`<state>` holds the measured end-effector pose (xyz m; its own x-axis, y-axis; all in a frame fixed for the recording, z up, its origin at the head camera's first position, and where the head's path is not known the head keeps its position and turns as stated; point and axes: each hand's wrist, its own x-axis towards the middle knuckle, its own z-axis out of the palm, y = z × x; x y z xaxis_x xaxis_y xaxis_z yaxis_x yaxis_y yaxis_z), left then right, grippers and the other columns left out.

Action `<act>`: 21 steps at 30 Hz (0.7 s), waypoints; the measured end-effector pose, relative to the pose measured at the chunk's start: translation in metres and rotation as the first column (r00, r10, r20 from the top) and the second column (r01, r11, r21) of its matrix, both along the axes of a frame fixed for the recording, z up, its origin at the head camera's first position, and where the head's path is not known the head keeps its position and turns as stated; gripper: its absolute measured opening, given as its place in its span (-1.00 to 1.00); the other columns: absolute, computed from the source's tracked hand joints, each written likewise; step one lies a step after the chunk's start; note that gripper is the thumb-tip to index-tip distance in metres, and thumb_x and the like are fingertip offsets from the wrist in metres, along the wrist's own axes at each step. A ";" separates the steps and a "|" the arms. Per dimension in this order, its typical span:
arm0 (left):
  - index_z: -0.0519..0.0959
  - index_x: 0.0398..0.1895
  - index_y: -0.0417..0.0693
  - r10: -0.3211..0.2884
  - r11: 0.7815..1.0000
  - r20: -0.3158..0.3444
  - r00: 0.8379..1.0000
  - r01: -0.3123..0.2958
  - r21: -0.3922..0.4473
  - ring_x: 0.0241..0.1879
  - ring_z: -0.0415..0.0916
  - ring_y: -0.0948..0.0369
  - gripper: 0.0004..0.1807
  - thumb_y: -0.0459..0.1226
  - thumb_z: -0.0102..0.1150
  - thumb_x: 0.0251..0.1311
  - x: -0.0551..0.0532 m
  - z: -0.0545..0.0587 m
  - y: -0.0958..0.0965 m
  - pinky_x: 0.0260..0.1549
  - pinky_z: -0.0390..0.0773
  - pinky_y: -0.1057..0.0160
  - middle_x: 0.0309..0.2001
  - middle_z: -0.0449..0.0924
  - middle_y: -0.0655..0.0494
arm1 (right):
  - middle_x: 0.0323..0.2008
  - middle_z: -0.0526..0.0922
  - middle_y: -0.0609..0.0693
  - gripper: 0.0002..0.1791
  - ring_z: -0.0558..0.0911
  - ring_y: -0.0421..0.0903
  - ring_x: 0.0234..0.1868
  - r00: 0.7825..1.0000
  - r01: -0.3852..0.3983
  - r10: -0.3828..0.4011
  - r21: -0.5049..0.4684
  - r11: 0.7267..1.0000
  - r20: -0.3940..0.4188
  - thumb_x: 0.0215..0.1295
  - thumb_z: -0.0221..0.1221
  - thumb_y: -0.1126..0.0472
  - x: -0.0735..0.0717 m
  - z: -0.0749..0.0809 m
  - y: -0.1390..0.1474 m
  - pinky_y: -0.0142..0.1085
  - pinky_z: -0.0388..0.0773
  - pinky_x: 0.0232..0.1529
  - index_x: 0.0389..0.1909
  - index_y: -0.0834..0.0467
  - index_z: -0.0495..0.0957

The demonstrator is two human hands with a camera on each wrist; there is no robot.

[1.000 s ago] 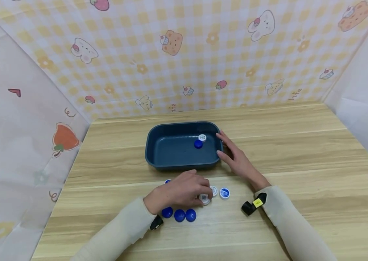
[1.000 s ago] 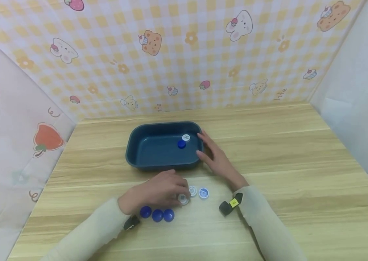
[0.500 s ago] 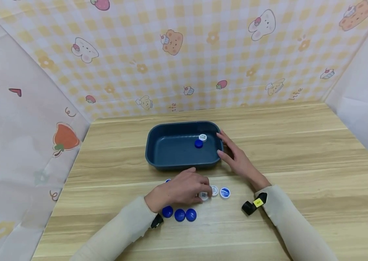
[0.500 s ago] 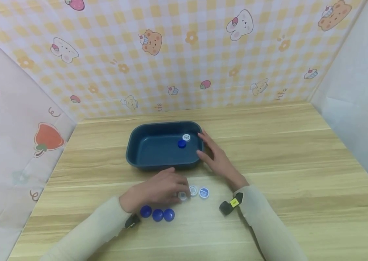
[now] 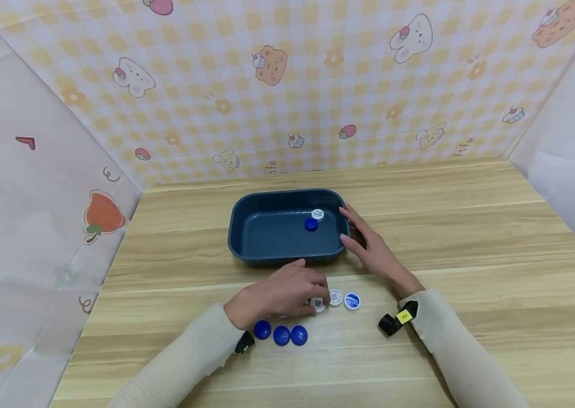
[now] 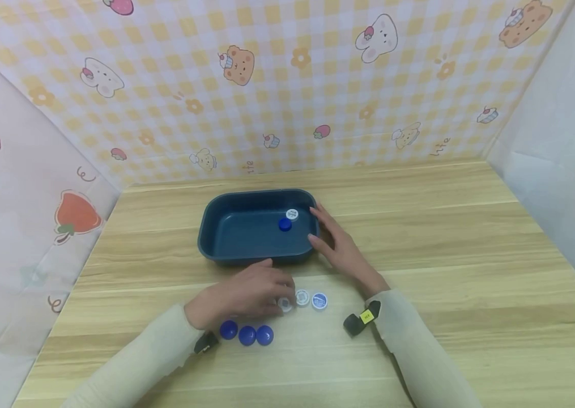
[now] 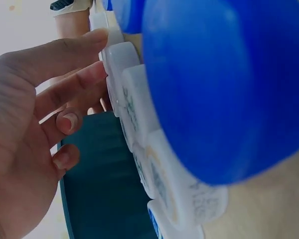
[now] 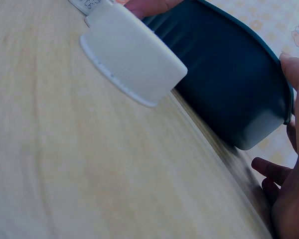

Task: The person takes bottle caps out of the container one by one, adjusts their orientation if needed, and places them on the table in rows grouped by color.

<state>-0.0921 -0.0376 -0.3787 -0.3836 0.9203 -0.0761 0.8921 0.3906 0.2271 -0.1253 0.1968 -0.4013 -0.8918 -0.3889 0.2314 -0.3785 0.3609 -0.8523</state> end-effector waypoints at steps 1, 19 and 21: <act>0.66 -0.10 0.25 -0.005 1.000 0.000 1.000 0.005 -0.001 -0.15 0.43 0.37 -0.76 -0.08 0.33 0.14 0.000 0.000 0.000 -0.26 0.23 0.31 -0.06 0.58 0.31 | 0.50 -0.10 0.10 -0.39 0.08 0.11 0.43 1.000 0.000 0.000 0.002 1.000 0.001 0.45 -0.01 0.25 0.000 0.000 0.000 0.07 0.08 0.31 0.46 0.18 0.06; 0.64 -0.06 0.14 0.152 0.986 -0.151 0.977 -0.139 0.090 -0.21 0.46 0.31 -0.76 -0.12 0.27 0.20 -0.054 0.078 0.010 -0.17 0.35 0.24 -0.09 0.57 0.23 | 0.50 -0.11 0.10 -0.38 0.18 0.15 0.38 1.000 -0.029 0.029 -0.041 0.999 0.001 0.44 -0.02 0.31 -0.002 -0.003 0.001 0.08 0.16 0.27 0.46 0.20 0.05; 0.62 -0.03 0.12 0.214 0.977 -0.145 0.966 -0.210 0.039 -0.22 0.46 0.27 -0.73 -0.13 0.26 0.21 -0.066 0.080 0.017 -0.11 0.38 0.17 -0.09 0.56 0.19 | 0.50 -0.11 0.07 -0.38 0.19 0.14 0.38 1.000 -0.024 0.025 -0.038 0.999 0.012 0.45 -0.02 0.29 -0.002 -0.003 0.001 0.07 0.18 0.26 0.47 0.17 0.04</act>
